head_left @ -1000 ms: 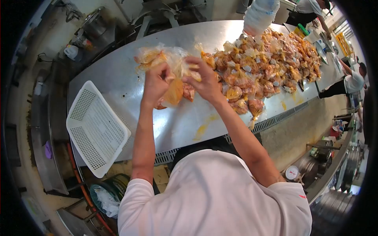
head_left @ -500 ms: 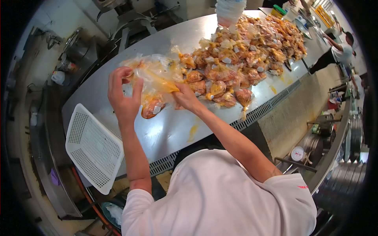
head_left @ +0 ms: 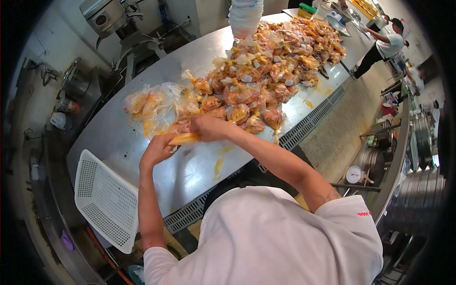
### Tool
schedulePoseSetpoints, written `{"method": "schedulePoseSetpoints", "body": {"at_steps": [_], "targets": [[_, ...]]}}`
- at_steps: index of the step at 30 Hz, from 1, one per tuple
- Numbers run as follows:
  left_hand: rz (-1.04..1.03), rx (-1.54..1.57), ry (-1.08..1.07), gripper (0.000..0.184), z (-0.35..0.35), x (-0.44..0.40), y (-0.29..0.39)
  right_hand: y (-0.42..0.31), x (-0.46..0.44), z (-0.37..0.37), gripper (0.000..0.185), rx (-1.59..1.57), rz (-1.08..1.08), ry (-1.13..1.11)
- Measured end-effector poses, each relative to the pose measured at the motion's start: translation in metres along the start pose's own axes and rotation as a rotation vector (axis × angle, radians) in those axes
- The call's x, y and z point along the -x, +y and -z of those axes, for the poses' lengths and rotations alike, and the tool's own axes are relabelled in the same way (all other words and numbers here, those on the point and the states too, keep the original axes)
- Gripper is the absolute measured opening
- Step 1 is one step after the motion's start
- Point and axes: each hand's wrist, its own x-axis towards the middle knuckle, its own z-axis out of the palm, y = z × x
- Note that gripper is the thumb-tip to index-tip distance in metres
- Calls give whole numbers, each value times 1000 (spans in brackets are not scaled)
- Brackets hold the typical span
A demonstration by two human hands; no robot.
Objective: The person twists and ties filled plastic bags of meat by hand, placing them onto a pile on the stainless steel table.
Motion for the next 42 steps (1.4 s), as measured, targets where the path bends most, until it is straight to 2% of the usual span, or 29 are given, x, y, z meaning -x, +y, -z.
{"method": "schedulePoseSetpoints", "body": {"at_steps": [2,4,5,8,10,12,14,15,16,18,19,21,22,24,25,26,27,28,29,30,31,32,34,35,36,38,39,41,42], "targets": [[55,105,5,16,4,-2,-9,-7,-2,11,38,76,11,-10],[185,659,20,11,15,-2,3,-12,-7,10,40,-519,-13,167],[195,664,80,12,19,-1,13,-16,-9,5,40,-517,-18,170],[230,800,30,11,34,1,27,-30,-14,-15,39,-1013,-9,84],[228,803,-33,10,38,5,23,-39,-12,-23,39,-597,21,190],[287,802,-93,9,43,12,22,-31,-16,-33,39,-576,22,226],[281,864,-90,8,42,23,21,-34,-5,-16,33,-640,-324,28],[278,924,-86,7,42,29,19,-19,-4,-21,32,-424,-129,201],[275,923,-88,7,38,32,13,-15,-4,-20,32,-422,-130,205],[150,1138,-67,9,26,34,3,-17,-2,-14,34,138,-171,353],[149,1139,-75,9,21,36,4,-21,-3,-9,34,140,-178,355],[78,1414,311,17,3,32,16,-34,-11,3,38,2,-277,500],[72,1419,292,17,-4,30,37,-35,-19,7,38,10,-292,507],[-104,1593,490,27,-18,29,92,-36,-35,17,22,-603,-97,531],[-225,1523,365,33,-32,27,108,-46,-37,24,22,-596,-106,542],[-408,1515,166,34,-45,21,110,-62,-37,32,20,-941,60,342],[-194,1312,147,35,-56,15,89,-72,-36,38,18,-1272,235,119],[12,1098,129,38,-62,8,61,-76,-33,41,18,-1267,234,124],[-86,791,381,40,-65,1,40,-78,-30,42,15,-1020,264,157],[-2,1083,456,36,-53,1,25,-80,-27,41,12,-773,291,187],[62,1378,569,31,-38,1,17,-75,-23,35,11,-551,190,372],[55,1377,561,31,-32,2,14,-71,-21,27,11,-544,189,379],[-7,973,642,17,-16,7,26,-72,-21,8,14,-614,-251,463],[-39,791,731,12,-17,7,41,-70,-23,0,17,-514,-213,584],[-40,791,728,12,-14,9,47,-71,-21,-3,17,-514,-215,587],[-13,524,675,10,-12,13,53,-70,-17,-8,14,-426,-204,606],[-12,526,671,10,-12,16,48,-70,-12,-9,14,-427,-209,607],[-9,527,442,12,-6,17,36,-66,-4,-5,11,-340,-118,488],[-15,529,441,12,-6,15,42,-69,-2,-1,11,-334,-120,491]]}}
